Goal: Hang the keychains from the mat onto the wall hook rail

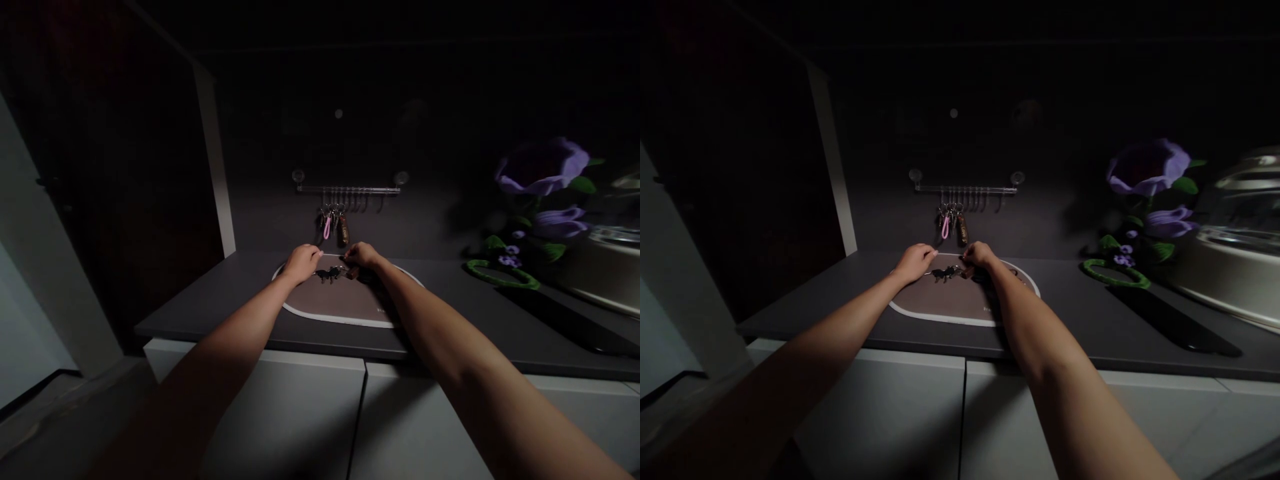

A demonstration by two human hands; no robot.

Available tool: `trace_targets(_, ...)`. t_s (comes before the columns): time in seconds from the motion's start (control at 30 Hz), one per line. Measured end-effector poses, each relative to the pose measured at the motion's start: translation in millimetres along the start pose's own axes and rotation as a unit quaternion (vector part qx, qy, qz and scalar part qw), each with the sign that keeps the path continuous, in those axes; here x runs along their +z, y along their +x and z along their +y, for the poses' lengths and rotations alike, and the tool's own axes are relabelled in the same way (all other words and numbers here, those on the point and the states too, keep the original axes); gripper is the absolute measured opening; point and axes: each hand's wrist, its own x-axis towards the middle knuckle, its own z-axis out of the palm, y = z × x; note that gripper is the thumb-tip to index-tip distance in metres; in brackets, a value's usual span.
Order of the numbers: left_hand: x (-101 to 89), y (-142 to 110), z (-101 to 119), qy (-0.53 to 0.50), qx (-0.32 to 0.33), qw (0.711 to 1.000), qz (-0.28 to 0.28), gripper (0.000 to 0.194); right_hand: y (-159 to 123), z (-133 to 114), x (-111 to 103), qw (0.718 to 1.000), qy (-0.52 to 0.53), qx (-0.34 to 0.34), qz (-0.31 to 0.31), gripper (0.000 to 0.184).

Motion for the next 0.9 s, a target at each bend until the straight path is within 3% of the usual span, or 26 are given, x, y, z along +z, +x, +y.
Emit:
trace_targets(0.17,-0.4,-0.4,1.7,0.001,0.0,1.0,0.0,0.026,-5.0,-5.8,-1.4,0.997,-0.054,-0.051,0.006,0.005)
trace_targets(0.3,-0.4,-0.4,1.8,-0.004,-0.002,1.0,0.004,0.026,-11.9,-11.7,-6.0,0.997,-0.033,-0.072,-0.001,0.006)
trace_targets(0.53,-0.3,0.3,4.7,-0.062,-0.018,0.998,0.023,0.021,-16.6,-27.4,-15.6,0.99,0.098,-0.096,0.011,0.01)
trace_targets(0.7,2.2,3.1,5.2,-0.137,-0.05,0.988,0.052,0.016,-17.8,-42.1,-15.1,0.96,0.241,-0.135,-0.034,0.022)
trace_targets(0.9,0.6,3.9,10.0,-0.209,-0.061,0.975,0.053,0.017,-20.9,-55.5,-13.0,0.933,0.333,-0.126,-0.051,0.024)
